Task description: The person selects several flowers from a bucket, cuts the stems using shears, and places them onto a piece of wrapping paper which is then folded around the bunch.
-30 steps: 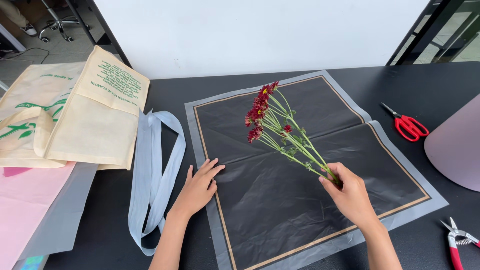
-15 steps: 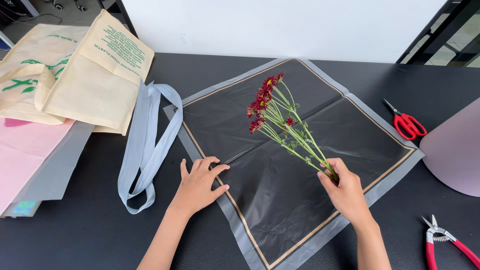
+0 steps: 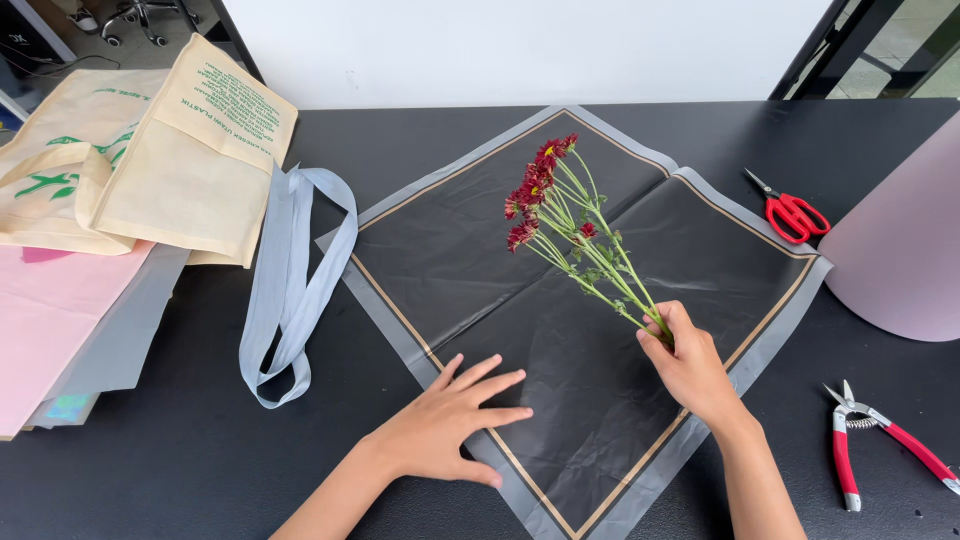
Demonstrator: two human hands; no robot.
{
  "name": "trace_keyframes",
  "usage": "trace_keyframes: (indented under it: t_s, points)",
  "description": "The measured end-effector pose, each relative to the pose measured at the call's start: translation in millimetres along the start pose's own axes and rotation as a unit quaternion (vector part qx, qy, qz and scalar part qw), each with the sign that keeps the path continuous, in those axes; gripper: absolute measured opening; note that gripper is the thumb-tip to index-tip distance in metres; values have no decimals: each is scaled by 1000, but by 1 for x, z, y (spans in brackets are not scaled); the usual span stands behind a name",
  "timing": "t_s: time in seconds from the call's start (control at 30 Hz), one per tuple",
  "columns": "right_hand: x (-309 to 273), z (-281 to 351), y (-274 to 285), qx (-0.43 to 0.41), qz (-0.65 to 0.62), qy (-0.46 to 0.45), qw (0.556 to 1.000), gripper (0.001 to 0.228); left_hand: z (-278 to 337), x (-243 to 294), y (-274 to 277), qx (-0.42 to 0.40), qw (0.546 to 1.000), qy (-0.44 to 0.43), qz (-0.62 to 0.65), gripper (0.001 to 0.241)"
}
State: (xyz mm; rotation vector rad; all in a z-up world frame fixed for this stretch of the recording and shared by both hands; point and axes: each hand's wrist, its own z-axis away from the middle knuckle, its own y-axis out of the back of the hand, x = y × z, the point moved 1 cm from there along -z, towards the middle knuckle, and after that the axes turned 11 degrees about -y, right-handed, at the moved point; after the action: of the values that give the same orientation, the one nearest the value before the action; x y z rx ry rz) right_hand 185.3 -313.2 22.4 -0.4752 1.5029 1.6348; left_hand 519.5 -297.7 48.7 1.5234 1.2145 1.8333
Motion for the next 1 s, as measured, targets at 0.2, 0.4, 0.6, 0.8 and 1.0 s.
trace_keyframes:
  t_s: [0.2,0.4,0.6,0.8,1.0]
  points:
    - [-1,9,16,-19,-11,-29,999,13,-4,-23,-36,32,992,-64,-106,48]
    - [-8,15,32,-22,30,-44,998,17,-23,-43,-32,141,984,-37,-105,40]
    - [-29,27,40,17,34,6,999,13,-52,-74,-14,167,977,131,33,51]
    - [24,-17,42,-30,-13,52,998,41,-77,-112,-5,224,946,197,130,50]
    - [-10,-14,58,-54,-87,-45,994,67,-77,-79,46,250,916,242,199,53]
